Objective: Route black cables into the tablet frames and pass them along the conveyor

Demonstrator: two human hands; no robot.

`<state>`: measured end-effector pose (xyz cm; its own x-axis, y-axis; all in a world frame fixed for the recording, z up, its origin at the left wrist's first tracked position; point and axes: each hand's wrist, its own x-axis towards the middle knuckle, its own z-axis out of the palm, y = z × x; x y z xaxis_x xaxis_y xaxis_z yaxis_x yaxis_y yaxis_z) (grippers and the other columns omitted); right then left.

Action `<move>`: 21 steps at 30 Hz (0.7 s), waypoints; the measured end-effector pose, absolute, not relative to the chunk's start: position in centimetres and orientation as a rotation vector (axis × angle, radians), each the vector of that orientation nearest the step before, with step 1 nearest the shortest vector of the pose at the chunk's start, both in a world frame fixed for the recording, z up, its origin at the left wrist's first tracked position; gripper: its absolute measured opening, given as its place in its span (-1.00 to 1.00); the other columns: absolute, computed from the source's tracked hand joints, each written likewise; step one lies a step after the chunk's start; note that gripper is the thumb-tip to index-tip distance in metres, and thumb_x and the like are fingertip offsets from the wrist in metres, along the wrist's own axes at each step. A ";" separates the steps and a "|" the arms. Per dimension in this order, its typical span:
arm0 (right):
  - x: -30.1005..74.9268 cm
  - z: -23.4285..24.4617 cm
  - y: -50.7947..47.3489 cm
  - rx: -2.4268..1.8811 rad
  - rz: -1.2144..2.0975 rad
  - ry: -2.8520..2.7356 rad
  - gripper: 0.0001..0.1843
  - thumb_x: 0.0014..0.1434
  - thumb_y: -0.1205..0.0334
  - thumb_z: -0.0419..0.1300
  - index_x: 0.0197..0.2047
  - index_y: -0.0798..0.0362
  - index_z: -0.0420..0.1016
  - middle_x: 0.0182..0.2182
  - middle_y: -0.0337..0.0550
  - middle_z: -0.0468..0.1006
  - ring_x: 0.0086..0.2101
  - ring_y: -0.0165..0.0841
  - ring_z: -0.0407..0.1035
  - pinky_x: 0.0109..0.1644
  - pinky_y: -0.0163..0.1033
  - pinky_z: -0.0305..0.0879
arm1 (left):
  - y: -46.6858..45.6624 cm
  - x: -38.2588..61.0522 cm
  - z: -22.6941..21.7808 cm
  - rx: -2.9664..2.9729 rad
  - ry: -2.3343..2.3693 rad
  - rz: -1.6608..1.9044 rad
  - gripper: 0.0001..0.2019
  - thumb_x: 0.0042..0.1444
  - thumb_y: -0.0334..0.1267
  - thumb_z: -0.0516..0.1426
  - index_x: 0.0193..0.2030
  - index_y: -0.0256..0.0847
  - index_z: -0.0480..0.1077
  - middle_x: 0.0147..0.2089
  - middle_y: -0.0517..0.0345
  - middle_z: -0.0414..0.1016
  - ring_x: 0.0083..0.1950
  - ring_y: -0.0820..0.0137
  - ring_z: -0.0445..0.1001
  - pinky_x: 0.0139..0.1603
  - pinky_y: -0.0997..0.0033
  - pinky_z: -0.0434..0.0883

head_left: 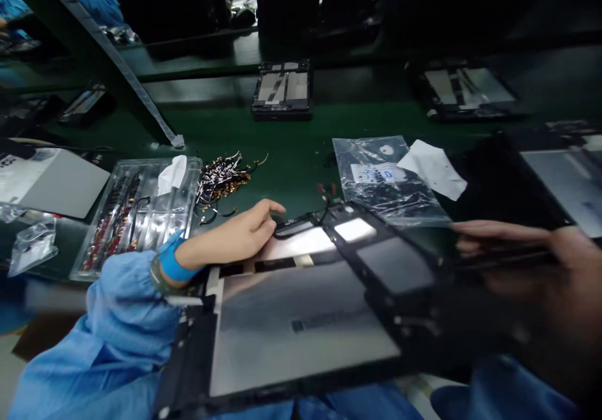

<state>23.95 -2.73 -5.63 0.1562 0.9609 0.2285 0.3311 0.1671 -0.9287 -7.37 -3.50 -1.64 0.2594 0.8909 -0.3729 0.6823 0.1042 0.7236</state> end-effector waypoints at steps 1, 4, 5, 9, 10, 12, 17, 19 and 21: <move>23.3 -5.0 -2.6 -1.336 0.842 -1.248 -0.53 0.30 -0.09 -0.09 -0.37 -0.09 0.55 -0.45 -0.13 0.57 -0.56 -0.27 0.42 -0.58 -0.15 0.35 | -3.6 -7.1 -1.9 1.742 1.481 0.216 -0.61 0.28 -0.20 -0.11 0.20 -0.26 0.18 -0.20 0.06 0.44 -0.24 0.34 0.42 -0.20 0.34 0.34; 20.5 -3.5 -2.6 -1.305 1.058 -1.043 -0.52 0.24 -0.23 -0.03 -0.41 -0.05 0.46 -0.49 -0.18 0.54 -0.62 -0.36 0.40 -0.57 -0.22 0.39 | -3.8 -6.1 -2.8 2.073 1.459 0.067 -0.63 0.31 -0.26 -0.14 0.20 -0.32 0.15 -0.03 -0.07 0.40 -0.15 0.31 0.42 -0.19 0.33 0.33; 19.5 -3.2 -2.7 -1.279 1.098 -1.080 -0.52 0.21 -0.25 0.00 -0.39 -0.04 0.44 -0.49 -0.19 0.54 -0.60 -0.36 0.43 -0.54 -0.23 0.43 | -4.0 -5.8 -3.2 2.182 1.453 0.065 -0.67 0.31 -0.27 -0.13 0.13 -0.33 0.23 -0.04 -0.07 0.39 -0.16 0.31 0.42 -0.20 0.33 0.33; 16.6 -3.6 -2.6 -1.152 1.229 -1.366 -0.61 0.14 -0.16 0.17 -0.35 0.02 0.46 -0.42 -0.18 0.57 -0.49 -0.32 0.53 -0.41 -0.23 0.54 | -5.2 -5.3 -5.0 2.558 1.534 0.292 -0.77 0.31 -0.26 -0.03 -0.21 -0.27 0.42 -0.21 0.04 0.41 -0.19 0.30 0.35 -0.14 0.24 0.28; 16.0 -3.9 -2.4 -1.128 1.244 -1.438 -0.66 0.12 -0.11 0.22 -0.34 0.02 0.47 -0.40 -0.18 0.58 -0.48 -0.32 0.54 -0.39 -0.23 0.54 | -5.6 -5.3 -5.3 2.619 1.572 0.397 -0.80 0.29 -0.28 0.01 -0.23 -0.25 0.43 -0.21 0.05 0.43 -0.17 0.29 0.34 -0.12 0.21 0.25; 15.1 -4.6 -2.0 -1.098 1.226 -1.563 -0.77 0.10 0.02 0.28 -0.33 0.01 0.51 -0.37 -0.18 0.58 -0.43 -0.33 0.54 -0.33 -0.24 0.53 | -6.4 -5.4 -5.8 2.674 1.619 0.577 -0.88 0.25 -0.33 0.07 -0.21 -0.23 0.44 -0.19 0.08 0.45 -0.15 0.29 0.33 -0.11 0.19 0.20; 13.5 -6.4 -1.2 -1.069 1.113 -1.774 -0.89 0.11 0.16 0.25 -0.34 0.02 0.51 -0.38 -0.18 0.57 -0.38 -0.35 0.50 -0.33 -0.29 0.47 | -7.6 -5.6 -6.1 2.628 1.500 0.690 -0.88 0.25 -0.39 0.06 -0.16 -0.24 0.42 -0.29 0.15 0.45 -0.27 0.40 0.31 -0.26 0.32 0.16; 13.3 -6.9 -1.1 -1.049 1.060 -1.847 -0.88 0.12 0.15 0.24 -0.35 0.03 0.50 -0.39 -0.18 0.57 -0.38 -0.35 0.49 -0.34 -0.29 0.45 | -7.6 -5.7 -6.3 2.594 1.473 0.700 -0.89 0.26 -0.37 0.06 -0.19 -0.28 0.42 -0.31 0.14 0.43 -0.27 0.40 0.31 -0.30 0.35 0.16; 13.2 -7.2 -1.2 -1.044 1.010 -1.906 -0.86 0.14 0.14 0.23 -0.35 0.03 0.50 -0.40 -0.17 0.57 -0.38 -0.35 0.49 -0.34 -0.28 0.43 | -7.6 -5.7 -6.5 2.571 1.460 0.711 -0.88 0.26 -0.35 0.06 -0.20 -0.29 0.41 -0.32 0.13 0.43 -0.28 0.40 0.31 -0.31 0.36 0.18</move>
<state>13.21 -1.18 -7.21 -0.4057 0.8870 0.2208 0.3152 0.3625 -0.8771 -5.70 -7.57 -6.47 0.4309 0.8332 0.3466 0.7865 -0.5350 0.3085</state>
